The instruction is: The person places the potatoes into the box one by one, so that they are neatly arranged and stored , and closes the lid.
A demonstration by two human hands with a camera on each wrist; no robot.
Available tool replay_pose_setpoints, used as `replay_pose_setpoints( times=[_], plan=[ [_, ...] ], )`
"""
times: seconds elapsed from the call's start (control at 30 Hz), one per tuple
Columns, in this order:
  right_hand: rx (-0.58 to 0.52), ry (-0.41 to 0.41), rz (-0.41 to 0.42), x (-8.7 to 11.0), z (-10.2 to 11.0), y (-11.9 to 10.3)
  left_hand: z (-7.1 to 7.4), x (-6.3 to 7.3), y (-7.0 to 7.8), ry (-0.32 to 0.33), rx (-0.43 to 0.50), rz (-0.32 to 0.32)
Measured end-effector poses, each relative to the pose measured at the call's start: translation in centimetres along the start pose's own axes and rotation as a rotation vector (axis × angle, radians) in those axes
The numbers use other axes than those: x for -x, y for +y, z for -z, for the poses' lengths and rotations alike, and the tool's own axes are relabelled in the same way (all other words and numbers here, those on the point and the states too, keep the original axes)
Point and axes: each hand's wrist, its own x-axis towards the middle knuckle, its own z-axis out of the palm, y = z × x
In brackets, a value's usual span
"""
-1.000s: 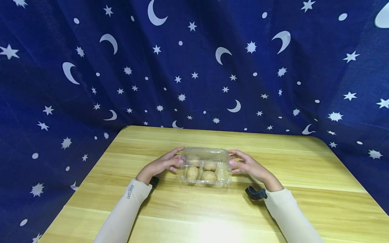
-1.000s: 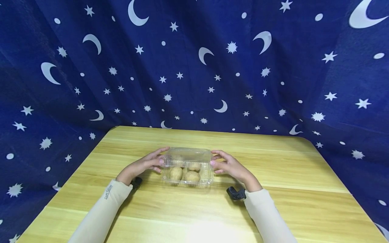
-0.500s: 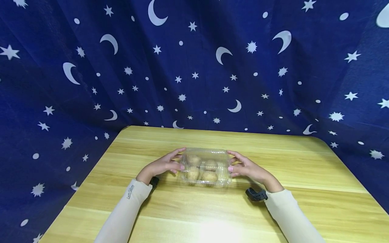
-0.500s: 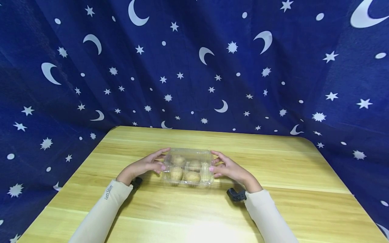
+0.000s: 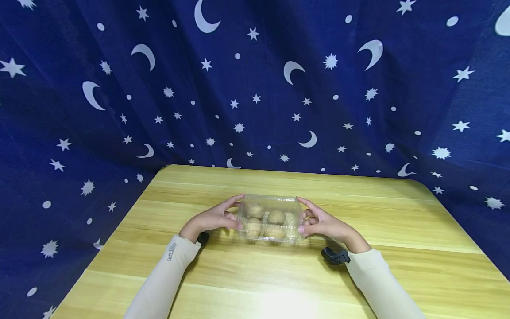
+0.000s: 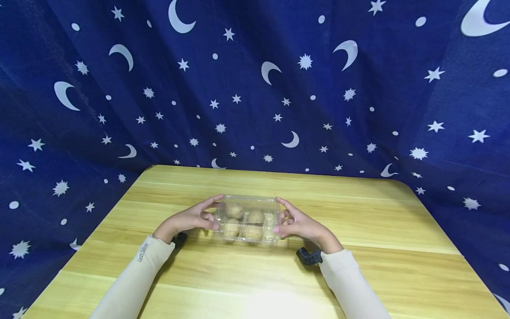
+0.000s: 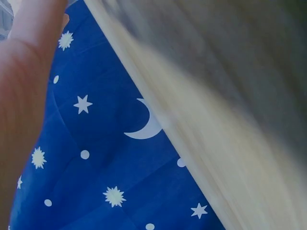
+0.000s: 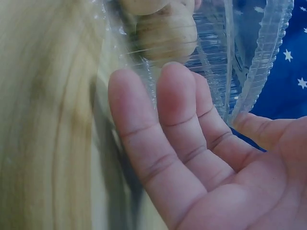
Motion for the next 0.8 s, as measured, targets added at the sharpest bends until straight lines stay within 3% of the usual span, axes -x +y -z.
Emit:
replay_pose_setpoints(
  times=[0.47,0.8],
  plan=[
    [0.012,-0.057,-0.013,-0.36,0.18,0.59,-0.40,-0.16,-0.01,-0.022,0.068,0.025],
    [-0.068,-0.124,-0.029,-0.23,0.15,0.80,-0.27,-0.38,-0.17,-0.035,0.082,0.046]
  ],
)
